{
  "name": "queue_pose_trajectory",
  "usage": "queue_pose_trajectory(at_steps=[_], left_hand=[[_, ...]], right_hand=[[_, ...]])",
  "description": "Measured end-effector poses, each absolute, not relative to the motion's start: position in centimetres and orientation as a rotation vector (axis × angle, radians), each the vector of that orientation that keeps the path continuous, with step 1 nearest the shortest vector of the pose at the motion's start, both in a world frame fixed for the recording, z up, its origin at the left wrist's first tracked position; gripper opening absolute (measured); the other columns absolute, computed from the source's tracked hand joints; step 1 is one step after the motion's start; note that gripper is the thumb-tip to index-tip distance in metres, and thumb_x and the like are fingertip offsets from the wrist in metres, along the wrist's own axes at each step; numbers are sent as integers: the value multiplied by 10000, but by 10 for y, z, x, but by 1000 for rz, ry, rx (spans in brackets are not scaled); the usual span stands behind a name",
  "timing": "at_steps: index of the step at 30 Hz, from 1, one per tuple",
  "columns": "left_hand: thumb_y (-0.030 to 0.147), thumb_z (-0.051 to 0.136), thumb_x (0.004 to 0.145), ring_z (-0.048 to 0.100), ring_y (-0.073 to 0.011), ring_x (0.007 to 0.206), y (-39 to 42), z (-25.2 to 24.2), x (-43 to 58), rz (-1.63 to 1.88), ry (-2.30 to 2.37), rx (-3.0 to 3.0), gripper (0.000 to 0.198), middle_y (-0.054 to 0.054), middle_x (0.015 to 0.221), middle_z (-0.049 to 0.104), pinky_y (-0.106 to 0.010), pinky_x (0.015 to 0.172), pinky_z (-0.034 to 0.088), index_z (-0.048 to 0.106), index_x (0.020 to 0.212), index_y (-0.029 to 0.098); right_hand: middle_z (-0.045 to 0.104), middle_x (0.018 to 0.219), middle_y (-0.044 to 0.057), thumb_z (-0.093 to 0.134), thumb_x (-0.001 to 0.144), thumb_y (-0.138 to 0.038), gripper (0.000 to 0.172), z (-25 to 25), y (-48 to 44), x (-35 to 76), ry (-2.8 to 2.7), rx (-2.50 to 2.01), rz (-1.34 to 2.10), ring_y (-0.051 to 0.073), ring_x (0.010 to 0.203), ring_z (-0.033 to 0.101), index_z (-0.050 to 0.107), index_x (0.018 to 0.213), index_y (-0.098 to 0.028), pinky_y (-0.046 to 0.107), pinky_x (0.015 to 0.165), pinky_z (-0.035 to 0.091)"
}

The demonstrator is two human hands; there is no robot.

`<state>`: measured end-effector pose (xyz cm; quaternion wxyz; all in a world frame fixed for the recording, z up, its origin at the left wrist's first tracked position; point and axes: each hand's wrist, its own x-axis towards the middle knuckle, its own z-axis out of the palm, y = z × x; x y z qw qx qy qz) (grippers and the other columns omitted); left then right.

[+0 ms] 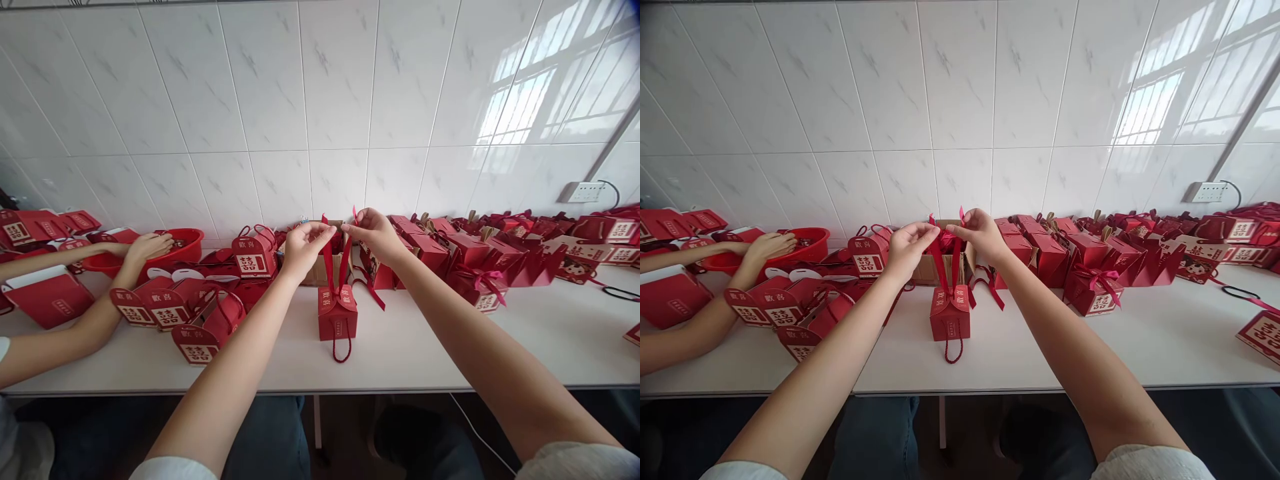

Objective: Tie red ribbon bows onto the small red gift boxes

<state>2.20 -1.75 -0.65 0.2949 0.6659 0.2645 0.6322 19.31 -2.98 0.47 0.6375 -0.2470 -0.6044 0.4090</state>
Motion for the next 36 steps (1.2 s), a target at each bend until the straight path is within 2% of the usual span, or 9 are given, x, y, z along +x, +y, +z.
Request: queue_pose_trajectory(at_steps=[3, 6, 11, 18, 23, 27, 30, 33, 36], left_hand=[[271, 676, 741, 627, -143, 781, -18, -8, 17, 1704, 715, 1877, 155, -49, 876, 710, -265, 741, 481, 708, 845, 161], [216, 650, 752, 642, -156, 863, -15, -10, 16, 1756, 708, 1909, 169, -59, 910, 702, -290, 826, 493, 686, 909, 163], [165, 688, 710, 657, -144, 773, -10, -10, 20, 1829, 700, 1832, 633, -14, 805, 670, -299, 769, 534, 417, 1281, 207], [200, 716, 685, 664, -155, 757, -10, -4, 22, 1786, 779, 1728, 437, -23, 794, 678, -301, 727, 525, 510, 1070, 187], [219, 728, 674, 651, -149, 754, -7, 2, 23, 1748, 802, 1695, 437, -15, 781, 659, -284, 722, 511, 512, 1053, 185], [279, 583, 800, 615, -112, 699, -4, -2, 21, 1605, 871, 1814, 282, -13, 882, 624, -258, 655, 504, 460, 1046, 216], [326, 449, 872, 566, -101, 638, -5, -14, 8, 1465, 983, 1936, 200, -14, 910, 590, -264, 608, 481, 453, 1046, 227], [417, 624, 750, 568, -143, 729, -11, -32, -11, 1245, 1124, 2138, 350, -3, 863, 581, -281, 675, 461, 520, 1030, 235], [448, 754, 569, 580, -175, 712, -17, -50, -24, 889, 1215, 2321, 363, 3, 799, 626, -271, 636, 426, 618, 832, 238]], right_hand=[[550, 615, -64, 797, 626, -394, 414, 4, -27, 193, -1368, -567, 921, 64, 547, 501, 453, 740, -194, 210, 533, 381], [588, 657, -38, 761, 658, -432, 395, 7, -28, 193, -1385, -595, 915, 64, 541, 486, 473, 775, -187, 214, 518, 359], [525, 623, -51, 747, 686, -409, 323, 14, -34, 194, -1480, -636, 891, 62, 543, 446, 555, 778, -165, 213, 514, 343], [583, 678, -34, 788, 644, -383, 342, 13, -27, 198, -1409, -625, 925, 72, 591, 521, 559, 775, -165, 218, 572, 399], [623, 668, -20, 816, 613, -362, 371, 14, -25, 200, -1370, -617, 926, 93, 600, 565, 554, 794, -171, 250, 625, 455], [614, 686, -19, 807, 621, -368, 382, 14, -30, 203, -1374, -599, 943, 107, 633, 590, 530, 807, -182, 263, 653, 480], [581, 699, -29, 686, 745, -393, 296, 11, -36, 215, -1468, -760, 876, 93, 577, 557, 500, 868, -199, 249, 591, 460], [534, 653, -36, 598, 808, -369, 201, 2, -41, 233, -1626, -1094, 684, 74, 473, 447, 529, 874, -192, 233, 481, 382], [599, 701, 18, 732, 690, -370, 253, -18, -44, 242, -1758, -1240, 600, 130, 570, 527, 615, 799, -174, 275, 538, 429]])
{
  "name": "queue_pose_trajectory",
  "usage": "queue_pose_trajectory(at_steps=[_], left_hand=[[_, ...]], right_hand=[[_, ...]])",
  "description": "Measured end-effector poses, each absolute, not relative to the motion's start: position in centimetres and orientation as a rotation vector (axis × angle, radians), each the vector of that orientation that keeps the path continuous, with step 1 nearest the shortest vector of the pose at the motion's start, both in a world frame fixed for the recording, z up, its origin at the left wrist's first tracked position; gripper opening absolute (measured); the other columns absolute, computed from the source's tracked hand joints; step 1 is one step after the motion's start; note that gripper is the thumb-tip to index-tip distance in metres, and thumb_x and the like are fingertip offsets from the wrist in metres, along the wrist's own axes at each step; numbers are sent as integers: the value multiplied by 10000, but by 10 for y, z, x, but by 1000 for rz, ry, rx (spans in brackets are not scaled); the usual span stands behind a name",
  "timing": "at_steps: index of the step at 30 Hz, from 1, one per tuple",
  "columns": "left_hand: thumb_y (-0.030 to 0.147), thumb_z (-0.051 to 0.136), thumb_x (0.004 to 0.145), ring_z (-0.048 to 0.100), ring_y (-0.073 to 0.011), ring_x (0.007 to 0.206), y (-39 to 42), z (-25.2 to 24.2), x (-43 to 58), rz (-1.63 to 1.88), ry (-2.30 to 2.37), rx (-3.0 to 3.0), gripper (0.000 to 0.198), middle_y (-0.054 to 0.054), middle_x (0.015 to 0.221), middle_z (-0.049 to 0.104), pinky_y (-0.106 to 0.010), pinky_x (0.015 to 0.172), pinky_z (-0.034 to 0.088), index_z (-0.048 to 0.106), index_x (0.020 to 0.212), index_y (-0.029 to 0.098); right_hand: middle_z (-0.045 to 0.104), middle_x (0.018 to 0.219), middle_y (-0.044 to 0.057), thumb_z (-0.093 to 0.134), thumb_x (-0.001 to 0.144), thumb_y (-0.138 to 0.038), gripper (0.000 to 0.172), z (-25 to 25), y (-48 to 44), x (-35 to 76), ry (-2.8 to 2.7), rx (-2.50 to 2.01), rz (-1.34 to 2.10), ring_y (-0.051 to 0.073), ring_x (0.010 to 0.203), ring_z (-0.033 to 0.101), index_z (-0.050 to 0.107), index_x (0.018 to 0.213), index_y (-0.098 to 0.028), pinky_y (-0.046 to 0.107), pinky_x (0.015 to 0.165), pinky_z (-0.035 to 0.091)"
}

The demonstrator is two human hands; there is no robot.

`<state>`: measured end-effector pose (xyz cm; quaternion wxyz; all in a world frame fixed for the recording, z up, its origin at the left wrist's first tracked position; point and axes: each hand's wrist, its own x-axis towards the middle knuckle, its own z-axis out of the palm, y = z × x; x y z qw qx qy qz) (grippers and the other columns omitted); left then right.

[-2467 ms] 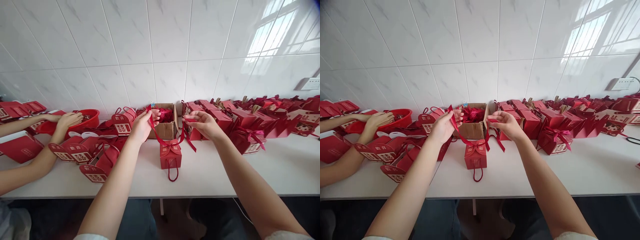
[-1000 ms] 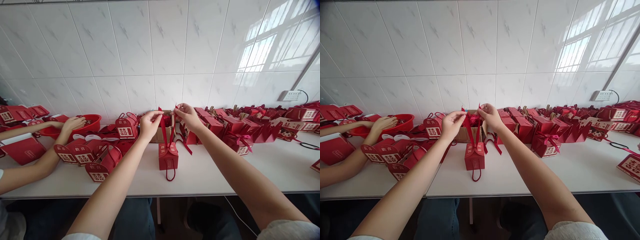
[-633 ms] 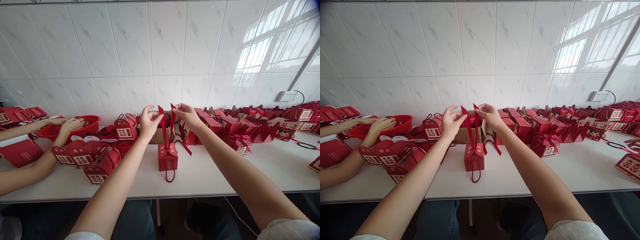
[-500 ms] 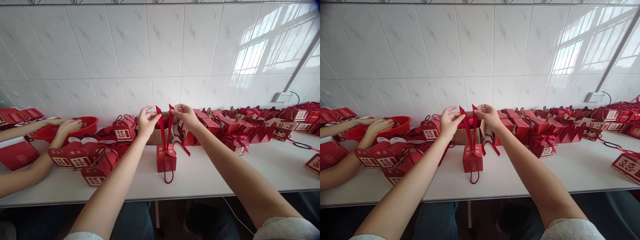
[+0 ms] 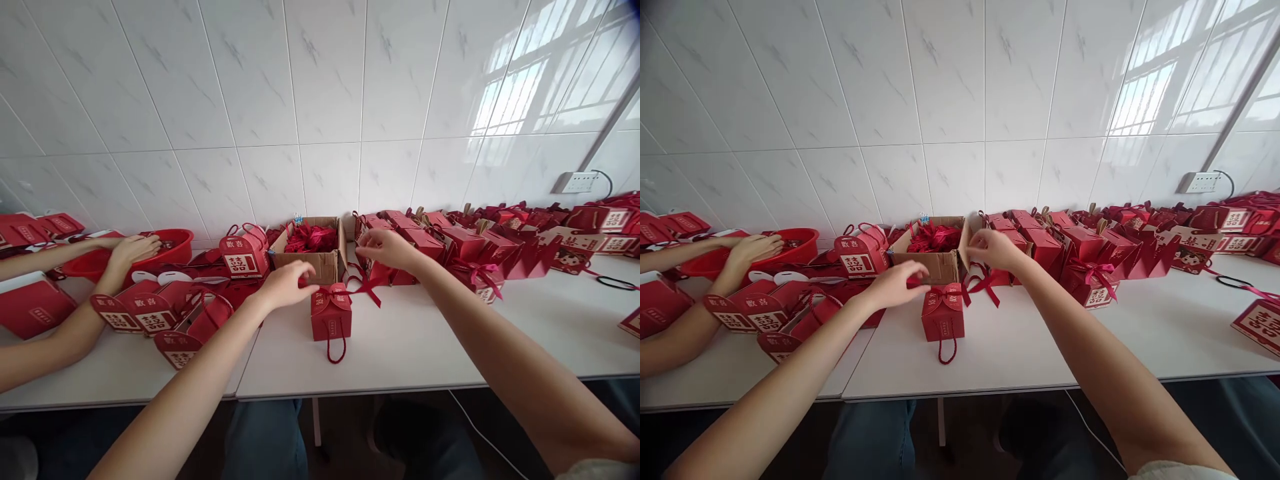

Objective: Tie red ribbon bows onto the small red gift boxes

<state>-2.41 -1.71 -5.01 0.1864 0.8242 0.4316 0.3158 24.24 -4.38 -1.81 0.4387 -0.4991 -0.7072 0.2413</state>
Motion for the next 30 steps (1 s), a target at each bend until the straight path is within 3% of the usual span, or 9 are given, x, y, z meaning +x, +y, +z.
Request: queue_pose_trajectory(at_steps=[3, 7, 13, 20, 30], left_hand=[[484, 721, 583, 557, -178, 601, -18, -62, -23, 634, 1280, 2388, 306, -3, 678, 633, -261, 541, 364, 619, 710, 226], [542, 588, 713, 482, -154, 493, -16, -72, -12, 465, 1252, 2412, 364, 7, 537, 558, -254, 472, 302, 562, 585, 202], [489, 418, 852, 525, -152, 660, -17, -87, -9, 545, 1166, 2415, 407, -2, 718, 542, -262, 607, 401, 525, 601, 186], [420, 433, 850, 546, -153, 715, -20, -101, -14, 639, 1186, 2382, 377, -13, 814, 507, -291, 697, 434, 488, 565, 179], [319, 463, 819, 525, -140, 665, -17, -110, -13, 707, 1191, 2398, 325, -4, 766, 488, -285, 665, 433, 397, 530, 185]], right_hand=[[658, 1050, 106, 823, 561, -430, 520, -46, -43, 233, -2025, -1267, 522, 269, 937, 614, 670, 1001, -200, 383, 793, 493], [498, 1362, 169, 802, 564, -528, 859, -84, -37, 202, -2296, -1154, 560, 344, 1248, 471, 529, 1304, -188, 453, 977, 432], [586, 1252, 163, 730, 666, -560, 743, -114, -28, 181, -2363, -1043, 469, 314, 1144, 555, 556, 1265, -157, 427, 943, 454], [621, 1182, 146, 714, 683, -569, 649, -116, -30, 183, -2357, -1080, 431, 311, 1076, 580, 617, 1181, -165, 416, 888, 472], [614, 1195, 158, 718, 669, -590, 726, -118, -31, 182, -2337, -1077, 412, 313, 1093, 576, 587, 1236, -156, 415, 885, 484]])
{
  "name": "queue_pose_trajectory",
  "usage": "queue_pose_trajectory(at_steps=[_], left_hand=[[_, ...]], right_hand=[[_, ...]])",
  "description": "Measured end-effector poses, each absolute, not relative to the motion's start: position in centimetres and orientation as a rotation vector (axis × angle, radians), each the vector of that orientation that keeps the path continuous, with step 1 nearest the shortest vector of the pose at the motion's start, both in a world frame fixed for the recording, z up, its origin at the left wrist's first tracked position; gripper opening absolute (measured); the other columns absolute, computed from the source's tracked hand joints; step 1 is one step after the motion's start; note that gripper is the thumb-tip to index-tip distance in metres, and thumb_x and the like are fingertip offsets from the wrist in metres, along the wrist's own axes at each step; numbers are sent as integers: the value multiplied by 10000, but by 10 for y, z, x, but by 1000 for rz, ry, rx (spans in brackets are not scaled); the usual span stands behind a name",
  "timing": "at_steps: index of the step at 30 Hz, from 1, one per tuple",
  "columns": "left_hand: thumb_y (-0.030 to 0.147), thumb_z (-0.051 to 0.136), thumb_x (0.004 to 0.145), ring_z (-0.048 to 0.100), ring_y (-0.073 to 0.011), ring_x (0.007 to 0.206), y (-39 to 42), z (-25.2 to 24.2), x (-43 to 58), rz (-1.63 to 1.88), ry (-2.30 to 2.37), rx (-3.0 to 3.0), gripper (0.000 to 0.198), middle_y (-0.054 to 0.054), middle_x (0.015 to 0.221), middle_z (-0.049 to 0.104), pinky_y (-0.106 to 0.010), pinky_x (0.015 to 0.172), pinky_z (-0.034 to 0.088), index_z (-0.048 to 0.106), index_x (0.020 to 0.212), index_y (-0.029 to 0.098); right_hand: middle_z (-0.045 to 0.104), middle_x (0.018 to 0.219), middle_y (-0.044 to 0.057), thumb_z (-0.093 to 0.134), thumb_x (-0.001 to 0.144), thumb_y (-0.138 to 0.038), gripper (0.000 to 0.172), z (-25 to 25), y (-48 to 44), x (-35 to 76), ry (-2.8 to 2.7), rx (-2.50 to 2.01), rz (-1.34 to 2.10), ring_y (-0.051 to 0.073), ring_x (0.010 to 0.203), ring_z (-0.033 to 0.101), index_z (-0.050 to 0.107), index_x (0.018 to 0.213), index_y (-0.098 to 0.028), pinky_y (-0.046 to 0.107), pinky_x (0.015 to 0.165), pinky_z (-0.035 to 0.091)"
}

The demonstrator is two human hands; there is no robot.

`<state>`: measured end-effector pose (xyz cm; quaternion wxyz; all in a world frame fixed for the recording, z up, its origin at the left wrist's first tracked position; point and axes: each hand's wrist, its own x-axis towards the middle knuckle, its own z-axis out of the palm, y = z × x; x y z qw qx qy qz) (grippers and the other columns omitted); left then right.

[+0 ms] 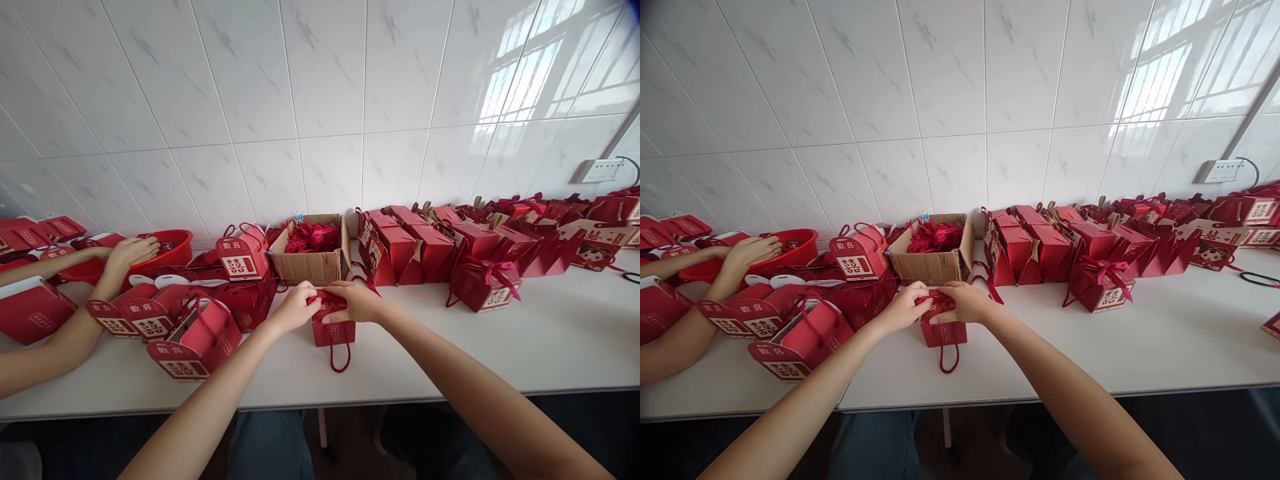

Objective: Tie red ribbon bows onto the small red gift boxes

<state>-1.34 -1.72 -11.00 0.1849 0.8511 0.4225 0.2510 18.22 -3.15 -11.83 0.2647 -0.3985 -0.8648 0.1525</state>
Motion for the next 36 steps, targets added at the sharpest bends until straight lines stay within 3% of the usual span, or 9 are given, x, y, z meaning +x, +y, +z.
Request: queue_pose_trajectory(at_steps=[3, 7, 13, 24, 31, 36], left_hand=[[322, 457, 825, 510, -136, 646, -17, -112, -13, 736, 1196, 2404, 320, -7, 774, 485, -280, 641, 427, 399, 540, 188], [333, 451, 831, 493, -133, 635, -17, -111, -14, 753, 1189, 2425, 323, -5, 757, 479, -274, 627, 416, 388, 549, 192], [306, 441, 840, 469, -129, 635, -18, -107, -12, 772, 1130, 2470, 315, 1, 727, 460, -263, 606, 386, 370, 556, 191], [240, 389, 851, 467, -134, 679, -18, -116, -9, 855, 1055, 2487, 279, -4, 719, 451, -262, 649, 404, 351, 578, 199], [259, 383, 884, 513, -134, 695, -22, -114, -10, 873, 1070, 2527, 302, -13, 749, 497, -258, 671, 426, 398, 589, 193], [264, 408, 898, 551, -158, 788, -31, -110, -9, 887, 1079, 2623, 289, -36, 809, 575, -277, 742, 446, 479, 628, 189]], right_hand=[[624, 1185, 136, 705, 707, -562, 647, -120, -33, 183, -2301, -1043, 400, 283, 1093, 583, 602, 1219, -179, 388, 891, 489], [616, 1205, 117, 567, 882, -391, 311, -124, -35, 183, -2198, -1021, 338, 241, 1144, 556, 667, 1118, -215, 384, 948, 453], [694, 961, 64, 625, 836, -255, 112, -126, -34, 174, -2066, -1053, 273, 202, 895, 634, 726, 867, -219, 361, 864, 470], [674, 797, 40, 602, 785, -180, 105, -136, -34, 175, -1976, -1135, 308, 183, 768, 614, 644, 691, -194, 318, 739, 489], [670, 1069, 82, 588, 819, -221, 89, -136, -44, 189, -1967, -1067, 328, 214, 995, 625, 675, 836, -212, 353, 864, 493], [681, 980, 76, 579, 841, -236, 82, -137, -51, 204, -1979, -1078, 318, 205, 913, 634, 638, 789, -211, 344, 813, 509]])
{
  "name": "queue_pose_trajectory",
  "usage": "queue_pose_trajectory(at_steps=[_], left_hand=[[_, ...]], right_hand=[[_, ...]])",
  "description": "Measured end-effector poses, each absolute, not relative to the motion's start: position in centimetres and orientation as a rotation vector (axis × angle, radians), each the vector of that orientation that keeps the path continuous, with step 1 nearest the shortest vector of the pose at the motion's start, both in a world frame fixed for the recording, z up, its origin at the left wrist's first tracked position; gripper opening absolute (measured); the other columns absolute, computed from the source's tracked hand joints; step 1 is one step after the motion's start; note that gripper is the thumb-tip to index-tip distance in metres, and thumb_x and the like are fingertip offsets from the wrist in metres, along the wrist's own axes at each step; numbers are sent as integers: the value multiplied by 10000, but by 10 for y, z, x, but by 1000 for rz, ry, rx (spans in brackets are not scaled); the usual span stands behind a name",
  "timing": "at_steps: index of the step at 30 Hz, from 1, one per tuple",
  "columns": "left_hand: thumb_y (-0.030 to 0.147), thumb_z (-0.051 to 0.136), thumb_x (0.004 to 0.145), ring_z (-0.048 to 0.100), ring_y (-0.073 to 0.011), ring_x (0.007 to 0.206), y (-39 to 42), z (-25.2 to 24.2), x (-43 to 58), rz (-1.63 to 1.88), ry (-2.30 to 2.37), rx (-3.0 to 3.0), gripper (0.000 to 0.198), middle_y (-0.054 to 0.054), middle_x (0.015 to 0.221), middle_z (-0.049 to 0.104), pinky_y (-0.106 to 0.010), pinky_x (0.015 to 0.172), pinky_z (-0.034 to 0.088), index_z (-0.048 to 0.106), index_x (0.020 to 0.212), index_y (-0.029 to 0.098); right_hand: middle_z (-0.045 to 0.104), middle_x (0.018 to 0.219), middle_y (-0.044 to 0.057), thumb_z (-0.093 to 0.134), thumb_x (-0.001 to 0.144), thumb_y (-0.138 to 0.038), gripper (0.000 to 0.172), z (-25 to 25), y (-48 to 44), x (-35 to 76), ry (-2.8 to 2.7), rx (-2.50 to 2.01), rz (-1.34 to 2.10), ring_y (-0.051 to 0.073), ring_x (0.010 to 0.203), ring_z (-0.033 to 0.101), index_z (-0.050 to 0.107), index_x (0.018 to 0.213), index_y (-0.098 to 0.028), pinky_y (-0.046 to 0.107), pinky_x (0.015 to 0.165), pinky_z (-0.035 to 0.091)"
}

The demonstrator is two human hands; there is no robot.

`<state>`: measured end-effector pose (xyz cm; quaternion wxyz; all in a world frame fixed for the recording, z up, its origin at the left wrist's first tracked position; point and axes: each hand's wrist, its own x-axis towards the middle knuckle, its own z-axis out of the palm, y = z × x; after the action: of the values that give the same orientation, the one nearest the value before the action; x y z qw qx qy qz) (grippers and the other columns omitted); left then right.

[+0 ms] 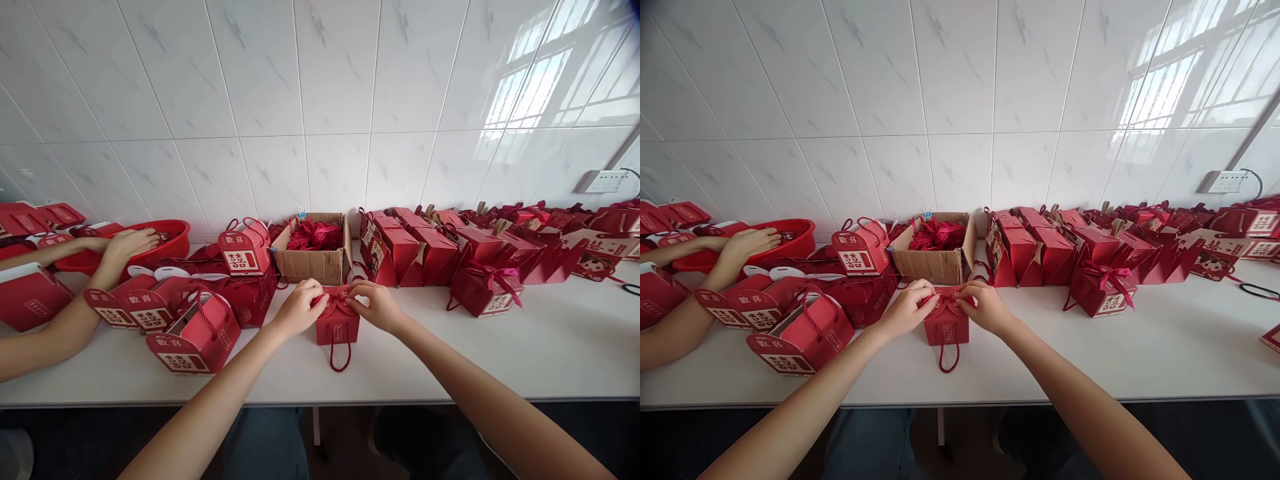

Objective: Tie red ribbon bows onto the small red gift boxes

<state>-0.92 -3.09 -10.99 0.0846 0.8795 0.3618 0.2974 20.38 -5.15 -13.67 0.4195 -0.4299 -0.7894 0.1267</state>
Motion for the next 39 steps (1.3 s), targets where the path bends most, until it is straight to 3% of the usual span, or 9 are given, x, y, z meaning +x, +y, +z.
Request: queue_pose_trajectory(at_steps=[5, 12, 18, 22, 25, 28, 32, 36, 39], left_hand=[[251, 430, 887, 548, -202, 848, -42, -113, -3, 871, 1176, 2754, 264, -66, 848, 619, -308, 714, 443, 531, 652, 185], [130, 436, 835, 561, -202, 818, -49, -116, 2, 862, 1294, 2823, 217, -65, 809, 616, -296, 639, 433, 555, 658, 172], [112, 452, 812, 560, -185, 813, -44, -121, 2, 935, 1248, 2742, 218, -60, 821, 597, -298, 696, 465, 519, 614, 175], [158, 458, 830, 562, -185, 842, -43, -126, 1, 1052, 1236, 2615, 226, -61, 854, 575, -310, 757, 471, 502, 610, 181], [225, 461, 853, 571, -177, 825, -44, -132, -1, 1179, 1277, 2452, 267, -64, 870, 550, -309, 762, 468, 446, 589, 185], [278, 487, 843, 582, -182, 836, -45, -138, -1, 1264, 1309, 2278, 298, -60, 854, 541, -298, 749, 461, 387, 575, 196], [321, 520, 812, 574, -199, 901, -46, -143, 6, 1289, 1325, 2079, 293, -72, 919, 557, -312, 812, 444, 396, 577, 196], [370, 553, 785, 567, -205, 921, -47, -143, 16, 1210, 1306, 1887, 248, -71, 949, 585, -320, 852, 427, 502, 632, 182], [444, 538, 799, 590, -192, 823, -50, -138, 18, 1088, 1248, 1734, 288, -46, 845, 627, -295, 755, 447, 580, 716, 172]], right_hand=[[658, 846, 74, 537, 853, -205, 104, -136, -52, 206, -2033, -1130, 269, 210, 798, 604, 553, 751, -200, 346, 727, 493], [611, 870, 102, 528, 771, -82, 152, -123, -53, 203, -2187, -1112, 218, 237, 882, 561, 467, 684, -191, 363, 776, 464], [603, 899, 108, 531, 727, -41, 196, -119, -51, 203, -2205, -1090, 275, 239, 903, 549, 432, 652, -192, 388, 817, 454], [591, 975, 105, 520, 762, -83, 162, -126, -52, 205, -2104, -1094, 382, 222, 922, 556, 448, 663, -190, 391, 841, 458], [545, 1043, 111, 507, 825, -206, 134, -135, -52, 207, -1948, -1139, 491, 188, 865, 561, 476, 697, -183, 354, 770, 486], [546, 919, 70, 532, 839, -370, 209, -142, -53, 211, -1800, -1201, 671, 137, 681, 549, 492, 749, -185, 285, 583, 475], [504, 632, -41, 591, 792, -528, 352, -144, -53, 219, -1658, -1279, 979, 80, 440, 429, 471, 849, -202, 207, 389, 329], [381, 428, -79, 629, 752, -587, 448, -142, -51, 232, -1613, -1287, 1257, 58, 355, 319, 455, 643, -188, 200, 349, 207], [334, 376, -77, 630, 766, -573, 521, -139, -52, 242, -1576, -1190, 1409, 52, 358, 291, 371, 522, -193, 215, 378, 190]])
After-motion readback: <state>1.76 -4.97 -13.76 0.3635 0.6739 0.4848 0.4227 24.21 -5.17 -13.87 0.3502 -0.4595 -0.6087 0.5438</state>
